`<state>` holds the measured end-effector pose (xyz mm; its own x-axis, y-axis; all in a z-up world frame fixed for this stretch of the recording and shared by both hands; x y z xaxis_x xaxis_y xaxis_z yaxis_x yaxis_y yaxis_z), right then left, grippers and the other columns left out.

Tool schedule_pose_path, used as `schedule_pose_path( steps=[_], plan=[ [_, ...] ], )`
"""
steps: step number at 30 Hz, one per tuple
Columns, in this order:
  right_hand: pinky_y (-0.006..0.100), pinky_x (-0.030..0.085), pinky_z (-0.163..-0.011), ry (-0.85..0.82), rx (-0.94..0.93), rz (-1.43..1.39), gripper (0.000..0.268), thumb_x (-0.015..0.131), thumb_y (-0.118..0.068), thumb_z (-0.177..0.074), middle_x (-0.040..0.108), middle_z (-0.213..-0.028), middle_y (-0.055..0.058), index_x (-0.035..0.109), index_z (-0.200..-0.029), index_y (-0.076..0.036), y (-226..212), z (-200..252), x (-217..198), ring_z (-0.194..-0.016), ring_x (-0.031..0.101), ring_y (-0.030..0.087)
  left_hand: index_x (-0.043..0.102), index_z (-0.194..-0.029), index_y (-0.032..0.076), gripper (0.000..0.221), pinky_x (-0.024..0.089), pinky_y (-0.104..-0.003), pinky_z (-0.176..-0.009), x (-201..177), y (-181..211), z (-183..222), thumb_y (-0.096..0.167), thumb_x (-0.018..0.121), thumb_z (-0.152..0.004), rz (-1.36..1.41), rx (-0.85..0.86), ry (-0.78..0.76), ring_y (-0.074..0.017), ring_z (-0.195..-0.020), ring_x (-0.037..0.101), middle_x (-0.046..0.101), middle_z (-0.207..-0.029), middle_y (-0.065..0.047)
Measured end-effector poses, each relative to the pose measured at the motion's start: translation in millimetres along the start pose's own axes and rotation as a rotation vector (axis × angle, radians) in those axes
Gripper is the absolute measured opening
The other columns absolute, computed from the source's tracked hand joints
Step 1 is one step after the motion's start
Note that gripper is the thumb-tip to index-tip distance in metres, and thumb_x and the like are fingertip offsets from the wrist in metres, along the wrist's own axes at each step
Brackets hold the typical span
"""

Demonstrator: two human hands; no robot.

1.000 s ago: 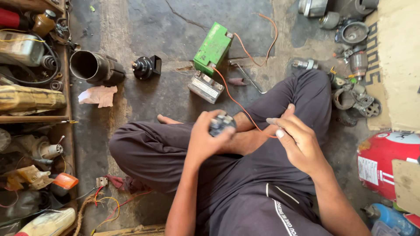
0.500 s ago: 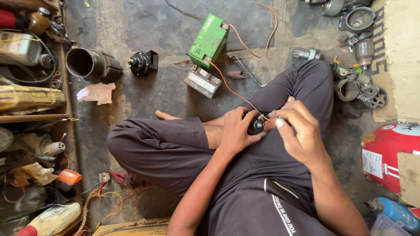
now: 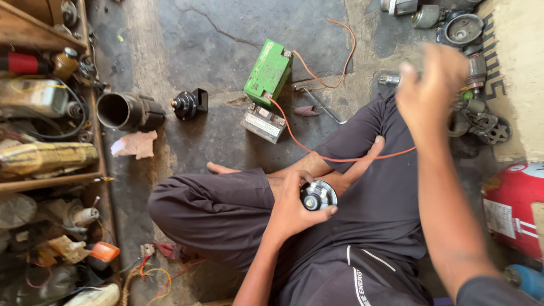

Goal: The person sits on the floor and uses a screwdriver to tighten screws on a small black electrical component. They then connect wires from a battery to the component to test it.

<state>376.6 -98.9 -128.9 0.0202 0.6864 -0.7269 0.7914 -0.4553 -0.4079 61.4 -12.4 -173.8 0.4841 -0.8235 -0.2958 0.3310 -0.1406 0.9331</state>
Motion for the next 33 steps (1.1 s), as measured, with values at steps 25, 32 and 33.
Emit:
schedule_pose_path(
  steps=[25, 32, 33],
  plan=[
    [0.042, 0.053, -0.079, -0.272, 0.031, -0.187, 0.011, 0.073, -0.006, -0.092, 0.067, -0.093, 0.015, 0.063, -0.094, -0.002, 52, -35, 213, -0.088, 0.065, 0.027, 0.052, -0.140, 0.004, 0.075, 0.053, -0.029, -0.097, -58, -3, -23, 0.016, 0.088, -0.075, 0.459, 0.014, 0.107, -0.0139, -0.109, 0.063, 0.064, -0.117, -0.006],
    [0.025, 0.050, -0.073, -0.373, 0.361, -0.982, 0.018, 0.064, -0.001, -0.108, 0.064, -0.094, 0.004, 0.056, -0.124, -0.002, -17, 46, 75, -0.077, 0.056, 0.008, 0.054, -0.134, 0.006, 0.068, 0.053, -0.027, -0.094, -32, -47, -43, 0.014, 0.083, -0.072, 0.662, 0.062, 0.036, -0.0119, -0.107, 0.061, 0.062, -0.117, -0.006],
    [0.023, 0.049, -0.074, -0.427, 0.373, -0.980, 0.019, 0.066, -0.001, -0.105, 0.064, -0.096, 0.003, 0.058, -0.122, -0.002, -30, 66, 64, -0.081, 0.056, 0.007, 0.054, -0.133, 0.005, 0.066, 0.053, -0.027, -0.093, -26, -54, -44, 0.016, 0.081, -0.074, 0.772, 0.041, -0.014, -0.0117, -0.106, 0.061, 0.061, -0.117, -0.006]
  ],
)
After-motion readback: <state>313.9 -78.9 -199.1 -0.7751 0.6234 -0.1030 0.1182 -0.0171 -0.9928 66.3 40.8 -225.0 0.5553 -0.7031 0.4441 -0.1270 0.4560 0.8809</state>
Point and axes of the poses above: each hand's wrist, its own z-axis away from the middle knuckle, its own x-axis out of the palm, y = z × x, the point moved 6 cm from there along -z, towards the middle knuckle
